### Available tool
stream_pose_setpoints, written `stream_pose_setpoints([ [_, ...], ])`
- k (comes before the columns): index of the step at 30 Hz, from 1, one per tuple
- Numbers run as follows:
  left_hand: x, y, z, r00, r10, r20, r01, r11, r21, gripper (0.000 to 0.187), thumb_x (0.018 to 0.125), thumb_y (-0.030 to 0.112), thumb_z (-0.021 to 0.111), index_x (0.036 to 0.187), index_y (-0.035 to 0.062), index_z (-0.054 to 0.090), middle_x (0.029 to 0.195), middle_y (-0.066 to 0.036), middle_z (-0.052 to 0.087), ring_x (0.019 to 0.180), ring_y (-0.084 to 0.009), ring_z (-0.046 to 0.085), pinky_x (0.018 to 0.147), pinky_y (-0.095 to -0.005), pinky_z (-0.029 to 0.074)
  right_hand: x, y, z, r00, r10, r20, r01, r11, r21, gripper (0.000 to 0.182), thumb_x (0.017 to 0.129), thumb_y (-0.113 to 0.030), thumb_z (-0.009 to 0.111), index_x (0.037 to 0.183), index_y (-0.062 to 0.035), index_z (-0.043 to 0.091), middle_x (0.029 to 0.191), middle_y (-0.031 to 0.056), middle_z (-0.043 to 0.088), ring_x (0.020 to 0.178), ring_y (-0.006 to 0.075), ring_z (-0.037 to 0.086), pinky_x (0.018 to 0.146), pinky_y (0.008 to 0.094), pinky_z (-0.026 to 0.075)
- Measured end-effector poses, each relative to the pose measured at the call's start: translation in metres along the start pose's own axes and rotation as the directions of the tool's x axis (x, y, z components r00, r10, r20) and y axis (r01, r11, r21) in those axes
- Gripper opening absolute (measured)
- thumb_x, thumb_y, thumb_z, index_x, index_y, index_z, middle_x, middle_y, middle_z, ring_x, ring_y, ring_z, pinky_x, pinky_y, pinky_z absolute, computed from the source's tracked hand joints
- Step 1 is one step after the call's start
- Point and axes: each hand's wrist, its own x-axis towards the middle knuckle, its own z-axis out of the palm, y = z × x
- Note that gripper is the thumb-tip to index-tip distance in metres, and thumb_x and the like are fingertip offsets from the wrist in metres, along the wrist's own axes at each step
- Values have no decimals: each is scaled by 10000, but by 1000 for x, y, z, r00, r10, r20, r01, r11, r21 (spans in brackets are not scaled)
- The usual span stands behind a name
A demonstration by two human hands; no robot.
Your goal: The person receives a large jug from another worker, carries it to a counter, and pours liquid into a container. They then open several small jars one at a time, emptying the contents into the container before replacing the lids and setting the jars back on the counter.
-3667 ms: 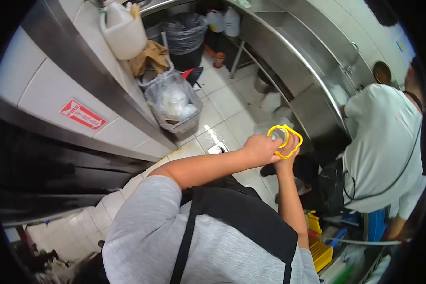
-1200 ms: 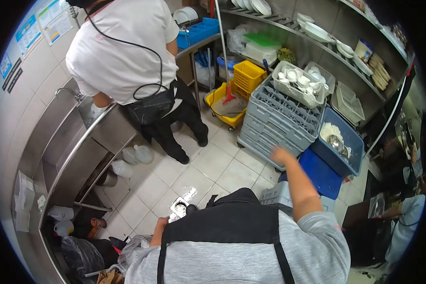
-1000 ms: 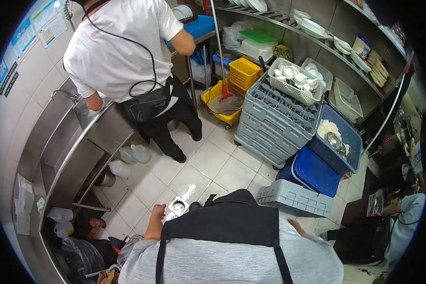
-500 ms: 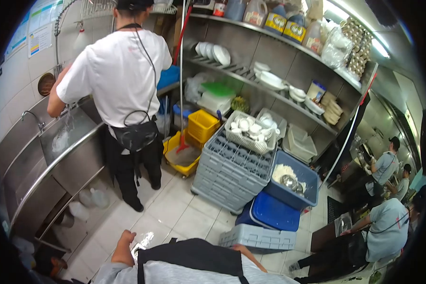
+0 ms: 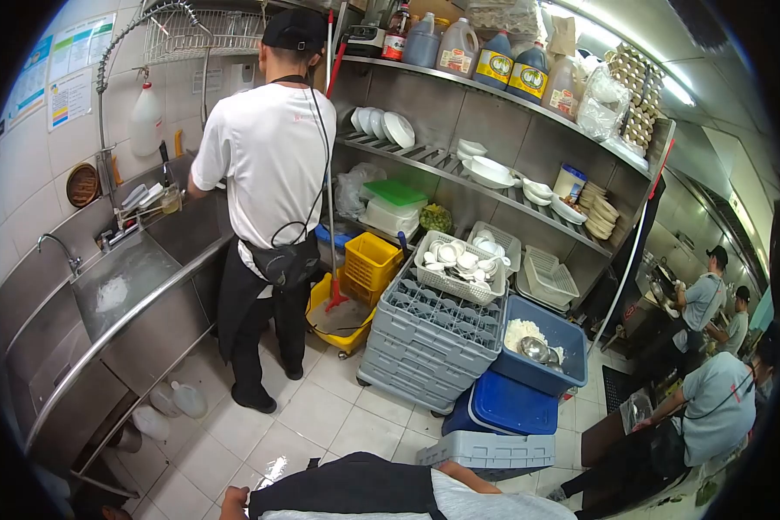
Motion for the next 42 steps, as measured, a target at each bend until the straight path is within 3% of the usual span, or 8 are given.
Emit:
stream_pose_setpoints([
  [5, 20, -16, 8, 999, 35, 23, -34, 999, -41, 346, 652, 204, 585, 751, -124, 536, 674, -204, 573, 524, -310, 586, 430, -411, 482, -19, -50, -22, 999, -29, 32, 38, 944, -328, 403, 775, -243, 488, 1128, -48, 498, 1067, 123, 555, 807, 250, 597, 675, 378, 480],
  [8, 8, 7, -1, 994, 27, 106, -33, 998, 48, 327, 652, 231, 579, 663, -94, 542, 618, -191, 570, 537, -296, 586, 444, -415, 472, -13, -53, -27, 906, -400, 134, 360, 565, -742, 436, 741, -260, 538, 1120, -49, 502, 993, 127, 582, 756, 247, 601, 646, 369, 473],
  [12, 3, 32, -20, 921, 372, 116, -387, 906, 169, 319, 650, 251, 575, 632, -67, 551, 586, -185, 568, 518, -282, 577, 468, -402, 464, 40, -25, -6, 977, -157, -146, 154, 987, -37, 472, 699, -316, 593, 1081, -51, 511, 924, 146, 583, 708, 253, 594, 650, 358, 464],
  [25, 27, 29, -15, 971, 206, 123, -226, 958, 178, 405, 651, 297, 585, 815, -72, 605, 830, -230, 605, 779, -309, 601, 692, -377, 473, -6, -59, -13, 997, 62, 44, -69, 978, 195, 398, 719, -323, 569, 975, -19, 555, 858, 142, 593, 640, 253, 600, 634, 366, 473],
  [28, 43, 11, -19, 848, 421, 323, -525, 756, 391, 426, 650, 330, 572, 816, -60, 611, 880, -231, 596, 815, -335, 589, 733, -378, 462, -1, -54, -9, 993, 95, 66, -107, 970, 218, 394, 715, -320, 571, 968, -18, 561, 858, 135, 596, 641, 245, 603, 622, 354, 477],
  [31, 38, 18, -3, 974, 222, 54, -227, 915, 332, 416, 653, 333, 564, 804, -51, 616, 853, -231, 599, 816, -333, 588, 732, -378, 462, 13, -47, 0, 988, 123, 92, -142, 958, 249, 391, 711, -317, 574, 960, -16, 568, 859, 128, 599, 642, 236, 607, 610, 342, 481],
  [32, 44, 10, -18, 853, 431, 295, -520, 745, 418, 406, 652, 328, 560, 790, -50, 617, 821, -225, 605, 772, -319, 601, 711, -376, 467, 20, -44, 3, 986, 131, 100, -154, 952, 266, 390, 710, -316, 574, 957, -16, 570, 859, 126, 601, 643, 234, 608, 606, 338, 482],
  [42, -36, 62, -35, 960, 272, 63, -279, 942, 188, 345, 629, 285, 596, 694, -54, 591, 620, -190, 590, 553, -271, 589, 530, -376, 471, -4, -78, -15, 995, 4, -99, 19, 974, 226, 422, 706, -318, 579, 982, 1, 566, 860, 130, 600, 649, 238, 609, 605, 339, 488],
])
